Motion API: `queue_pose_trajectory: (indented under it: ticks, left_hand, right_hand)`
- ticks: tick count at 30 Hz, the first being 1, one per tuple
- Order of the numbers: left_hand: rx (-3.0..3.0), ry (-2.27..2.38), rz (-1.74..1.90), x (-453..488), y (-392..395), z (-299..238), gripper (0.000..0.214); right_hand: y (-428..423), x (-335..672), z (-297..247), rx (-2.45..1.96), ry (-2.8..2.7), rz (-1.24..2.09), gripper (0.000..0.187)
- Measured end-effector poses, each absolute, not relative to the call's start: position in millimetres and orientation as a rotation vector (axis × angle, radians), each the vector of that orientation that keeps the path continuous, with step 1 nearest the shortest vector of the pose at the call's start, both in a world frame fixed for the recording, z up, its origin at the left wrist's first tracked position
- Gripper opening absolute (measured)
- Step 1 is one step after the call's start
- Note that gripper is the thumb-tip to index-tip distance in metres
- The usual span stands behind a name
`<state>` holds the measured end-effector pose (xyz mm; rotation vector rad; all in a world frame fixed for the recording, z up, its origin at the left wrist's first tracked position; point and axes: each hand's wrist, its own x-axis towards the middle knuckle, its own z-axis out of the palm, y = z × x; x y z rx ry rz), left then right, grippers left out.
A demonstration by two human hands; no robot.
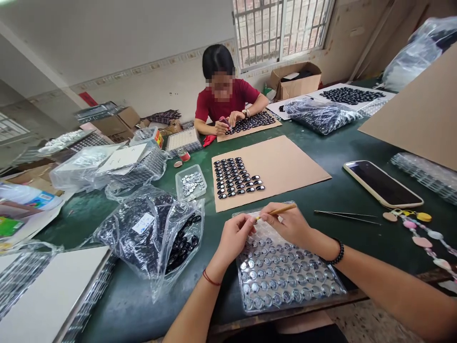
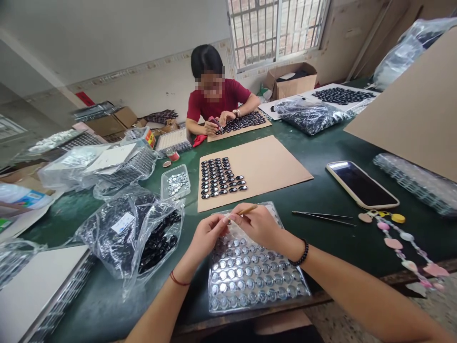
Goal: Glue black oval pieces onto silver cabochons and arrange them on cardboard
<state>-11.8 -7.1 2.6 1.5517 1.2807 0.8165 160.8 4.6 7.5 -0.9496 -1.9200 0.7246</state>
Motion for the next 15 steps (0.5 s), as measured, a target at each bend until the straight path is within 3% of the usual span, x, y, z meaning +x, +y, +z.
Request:
queue_pose_trajectory:
  ticks: [2, 6, 8, 10, 15]
  left_hand:
    - [1.480, 1.245, 0.844, -11, -7, 4, 0.032]
    - [1.375, 1.226, 0.850, -11, -6, 6, 0.033]
    - [1.358, 1.252, 0.872, -12, -6, 5, 0.033]
    - [1.430, 1.299, 0.882, -12, -6, 3, 0.034]
    - [1.804, 1.458, 0.812, -11, -9, -1, 0.038]
  right_hand:
    - [4, 159, 8, -0.956, -1.819, 0.881, 0.026]
    - [7, 156, 8, -0.979, -1.298, 1.592, 0.037]
    - [7, 155, 9, -0.935, -1.144, 1.745, 0.037]
    - [5, 155, 10, -0.909, -1.213, 1.614, 0.036]
    - [-6, 159, 12, -0.884, -1.765, 0.832, 0.026]
